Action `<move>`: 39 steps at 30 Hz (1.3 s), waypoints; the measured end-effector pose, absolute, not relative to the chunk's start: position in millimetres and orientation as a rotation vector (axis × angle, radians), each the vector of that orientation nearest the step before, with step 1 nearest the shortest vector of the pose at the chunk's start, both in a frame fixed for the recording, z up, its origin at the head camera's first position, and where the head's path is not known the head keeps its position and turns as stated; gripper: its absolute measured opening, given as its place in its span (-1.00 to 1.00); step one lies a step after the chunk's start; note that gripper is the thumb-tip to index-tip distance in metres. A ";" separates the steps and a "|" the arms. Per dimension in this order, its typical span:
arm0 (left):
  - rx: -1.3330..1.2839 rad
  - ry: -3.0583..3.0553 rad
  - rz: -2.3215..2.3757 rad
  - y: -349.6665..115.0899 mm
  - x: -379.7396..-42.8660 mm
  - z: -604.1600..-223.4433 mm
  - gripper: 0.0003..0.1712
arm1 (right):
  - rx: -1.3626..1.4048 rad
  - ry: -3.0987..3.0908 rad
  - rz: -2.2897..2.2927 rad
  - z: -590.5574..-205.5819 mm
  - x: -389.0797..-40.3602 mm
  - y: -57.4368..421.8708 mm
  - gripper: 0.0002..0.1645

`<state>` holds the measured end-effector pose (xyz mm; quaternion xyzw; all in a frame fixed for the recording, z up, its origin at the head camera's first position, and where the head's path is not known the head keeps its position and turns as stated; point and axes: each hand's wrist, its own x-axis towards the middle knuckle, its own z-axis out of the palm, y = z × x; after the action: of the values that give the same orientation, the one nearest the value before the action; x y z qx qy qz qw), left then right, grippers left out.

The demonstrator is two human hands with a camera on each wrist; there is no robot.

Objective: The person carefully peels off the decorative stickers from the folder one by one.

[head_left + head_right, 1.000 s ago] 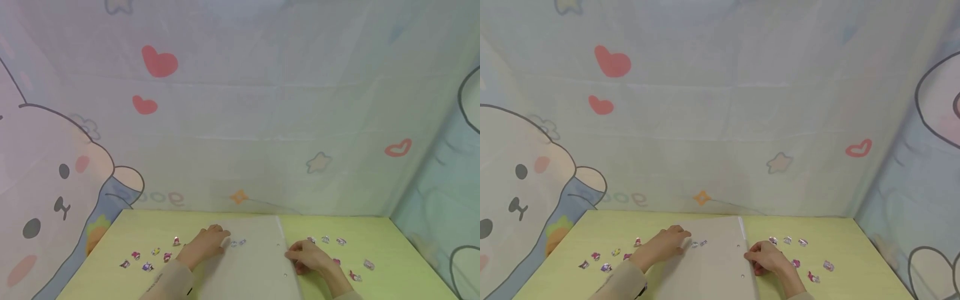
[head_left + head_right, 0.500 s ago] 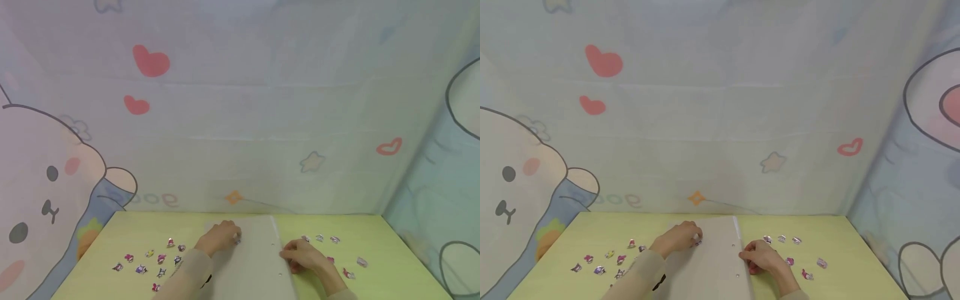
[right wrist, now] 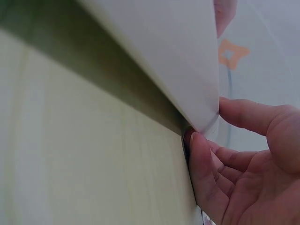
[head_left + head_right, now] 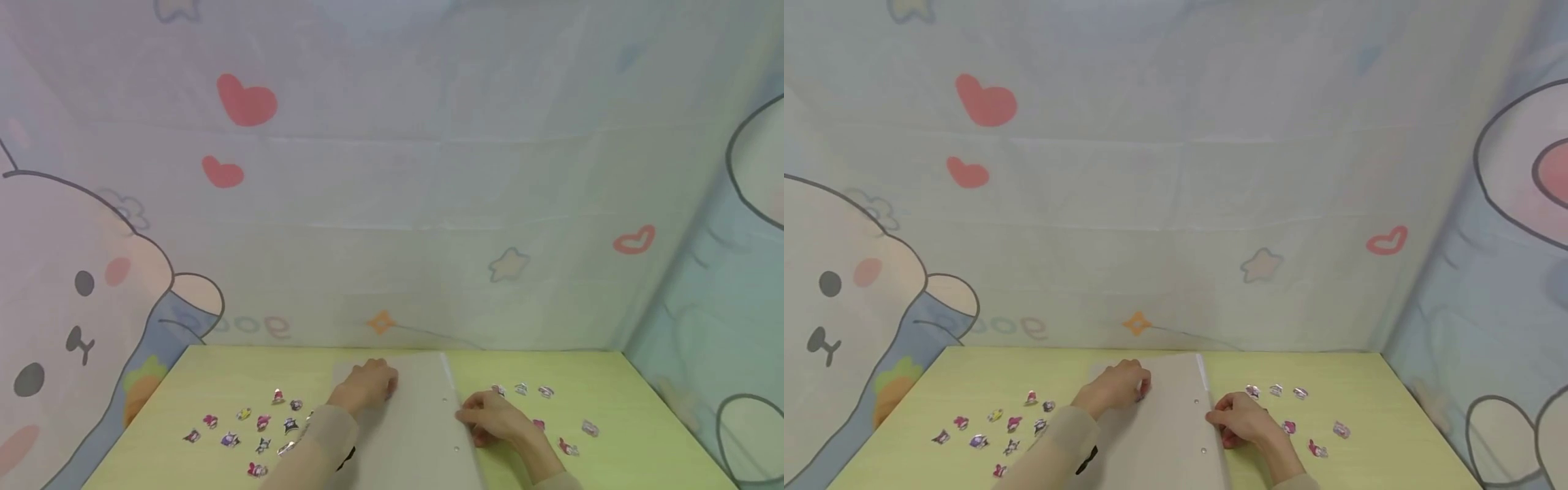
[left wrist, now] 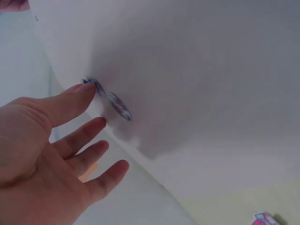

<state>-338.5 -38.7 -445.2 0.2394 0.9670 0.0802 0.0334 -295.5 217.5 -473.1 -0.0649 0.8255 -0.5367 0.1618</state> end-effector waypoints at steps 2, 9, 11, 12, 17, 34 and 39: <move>0.752 2.998 0.212 -37.7 -339.4 -446.9 -0.87 | -0.186 2.356 -1.528 -473.4 -295.4 216.6 -0.58; 0.787 3.018 0.137 -35.0 -340.5 -448.2 -0.84 | -0.176 2.365 -1.519 -473.0 -295.0 215.8 -0.58; 0.790 3.020 0.133 -34.7 -340.4 -447.7 -0.83 | -0.178 2.363 -1.520 -472.3 -294.9 216.2 -0.59; 0.789 3.021 0.129 -34.5 -340.0 -446.9 -0.83 | -0.179 2.364 -1.520 -472.0 -294.8 216.2 -0.59; 0.792 3.019 0.088 -33.2 -337.2 -440.7 -0.83 | -0.176 2.366 -1.520 -472.0 -294.9 216.1 -0.58; 0.848 2.957 -0.081 -32.6 -338.8 -437.0 -0.86 | -0.173 2.372 -1.517 -470.8 -295.3 214.9 -0.57; 0.907 2.983 -0.096 -32.3 -340.6 -437.9 -0.77 | -0.172 2.380 -1.517 -471.3 -295.4 215.0 -0.57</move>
<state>-340.6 -32.3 -437.9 0.2909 0.9562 -0.0308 0.0112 -295.4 215.0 -471.3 -0.0600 0.8314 -0.5298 0.1563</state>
